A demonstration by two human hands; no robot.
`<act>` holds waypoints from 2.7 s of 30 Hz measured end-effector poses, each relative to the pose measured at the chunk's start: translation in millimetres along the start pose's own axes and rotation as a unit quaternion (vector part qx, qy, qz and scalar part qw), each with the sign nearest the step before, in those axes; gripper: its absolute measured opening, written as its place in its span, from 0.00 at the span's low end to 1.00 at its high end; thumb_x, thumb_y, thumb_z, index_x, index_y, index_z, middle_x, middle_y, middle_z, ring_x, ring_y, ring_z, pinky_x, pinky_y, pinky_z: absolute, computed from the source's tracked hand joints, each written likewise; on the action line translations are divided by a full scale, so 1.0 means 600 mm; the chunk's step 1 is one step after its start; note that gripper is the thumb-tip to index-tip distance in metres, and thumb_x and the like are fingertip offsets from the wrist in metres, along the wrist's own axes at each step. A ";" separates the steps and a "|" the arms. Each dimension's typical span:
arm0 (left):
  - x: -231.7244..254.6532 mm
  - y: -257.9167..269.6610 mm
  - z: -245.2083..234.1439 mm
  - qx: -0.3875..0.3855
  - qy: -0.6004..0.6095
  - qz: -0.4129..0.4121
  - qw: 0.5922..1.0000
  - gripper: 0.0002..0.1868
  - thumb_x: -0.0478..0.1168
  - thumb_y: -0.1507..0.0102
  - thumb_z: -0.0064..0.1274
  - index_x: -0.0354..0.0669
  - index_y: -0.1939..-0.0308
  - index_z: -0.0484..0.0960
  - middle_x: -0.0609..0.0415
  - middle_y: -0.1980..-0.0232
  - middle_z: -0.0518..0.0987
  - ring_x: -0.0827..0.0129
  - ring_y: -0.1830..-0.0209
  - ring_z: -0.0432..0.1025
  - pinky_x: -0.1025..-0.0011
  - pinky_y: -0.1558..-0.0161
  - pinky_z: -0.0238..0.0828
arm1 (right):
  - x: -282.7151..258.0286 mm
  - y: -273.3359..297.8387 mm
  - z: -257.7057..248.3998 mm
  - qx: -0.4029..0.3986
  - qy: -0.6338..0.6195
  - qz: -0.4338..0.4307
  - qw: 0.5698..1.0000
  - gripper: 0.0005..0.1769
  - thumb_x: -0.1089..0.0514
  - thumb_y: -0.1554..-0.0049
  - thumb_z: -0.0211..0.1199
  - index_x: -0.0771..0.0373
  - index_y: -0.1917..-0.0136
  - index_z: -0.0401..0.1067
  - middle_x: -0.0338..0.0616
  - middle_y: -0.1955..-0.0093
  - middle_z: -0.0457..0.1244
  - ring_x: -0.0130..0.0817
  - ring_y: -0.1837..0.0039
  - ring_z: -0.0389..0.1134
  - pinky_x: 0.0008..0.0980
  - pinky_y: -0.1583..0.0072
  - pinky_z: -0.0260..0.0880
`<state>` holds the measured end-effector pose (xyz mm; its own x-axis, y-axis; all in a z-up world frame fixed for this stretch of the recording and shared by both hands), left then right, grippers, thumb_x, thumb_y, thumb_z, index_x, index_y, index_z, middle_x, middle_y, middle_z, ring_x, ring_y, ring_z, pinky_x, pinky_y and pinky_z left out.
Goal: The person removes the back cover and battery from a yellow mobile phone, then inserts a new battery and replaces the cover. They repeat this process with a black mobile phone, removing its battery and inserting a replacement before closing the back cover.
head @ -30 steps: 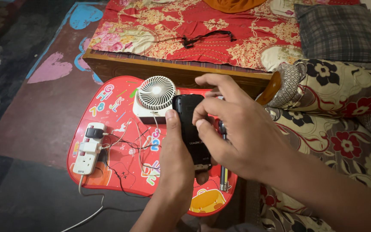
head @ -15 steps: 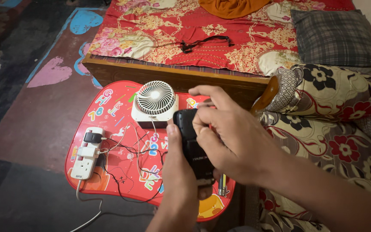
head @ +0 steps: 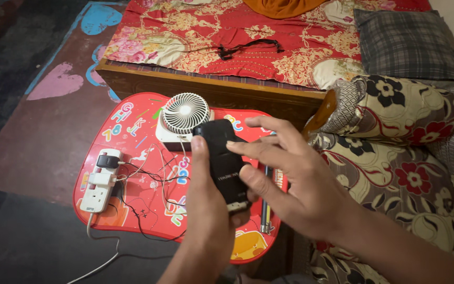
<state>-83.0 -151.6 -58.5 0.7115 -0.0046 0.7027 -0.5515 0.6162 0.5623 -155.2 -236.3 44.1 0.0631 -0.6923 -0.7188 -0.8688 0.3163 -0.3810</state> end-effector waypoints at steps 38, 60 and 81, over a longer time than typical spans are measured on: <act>0.010 0.020 0.025 -0.197 0.125 0.056 0.971 0.29 0.56 0.32 0.36 0.36 0.41 0.74 0.41 0.49 0.82 0.56 0.53 0.80 0.55 0.60 0.84 | 0.218 0.069 0.010 0.138 -0.582 0.411 0.688 0.21 0.63 0.40 0.56 0.53 0.33 0.68 0.42 0.46 0.69 0.22 0.50 0.72 0.18 0.46 0.73; 0.023 0.034 -0.056 -0.057 -0.029 0.033 0.997 0.25 0.32 0.40 0.44 0.46 0.38 0.72 0.50 0.44 0.82 0.60 0.53 0.82 0.58 0.60 0.86 | 0.109 0.035 0.022 0.118 -0.402 0.349 0.838 0.25 0.64 0.45 0.64 0.62 0.33 0.71 0.42 0.51 0.71 0.26 0.52 0.70 0.31 0.51 0.73; 0.068 0.012 -0.109 -0.172 0.041 -0.038 0.983 0.21 0.38 0.39 0.35 0.37 0.44 0.73 0.45 0.53 0.81 0.62 0.58 0.80 0.51 0.50 0.84 | -0.015 -0.044 0.109 0.027 -0.255 0.252 0.933 0.22 0.67 0.46 0.64 0.64 0.37 0.76 0.40 0.49 0.73 0.22 0.54 0.73 0.27 0.55 0.79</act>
<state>-29.4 -96.0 -54.2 0.7854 -0.0061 0.6189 -0.3250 0.8470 0.4208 -100.4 -195.9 22.5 -0.1100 -0.0530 -0.9925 -0.8262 0.5600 0.0616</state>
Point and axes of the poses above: each hand's wrist, its own y-axis away from the middle knuckle, its own z-axis out of the palm, x = y × z, the point moved 10 cm from there along -y, towards the middle knuckle
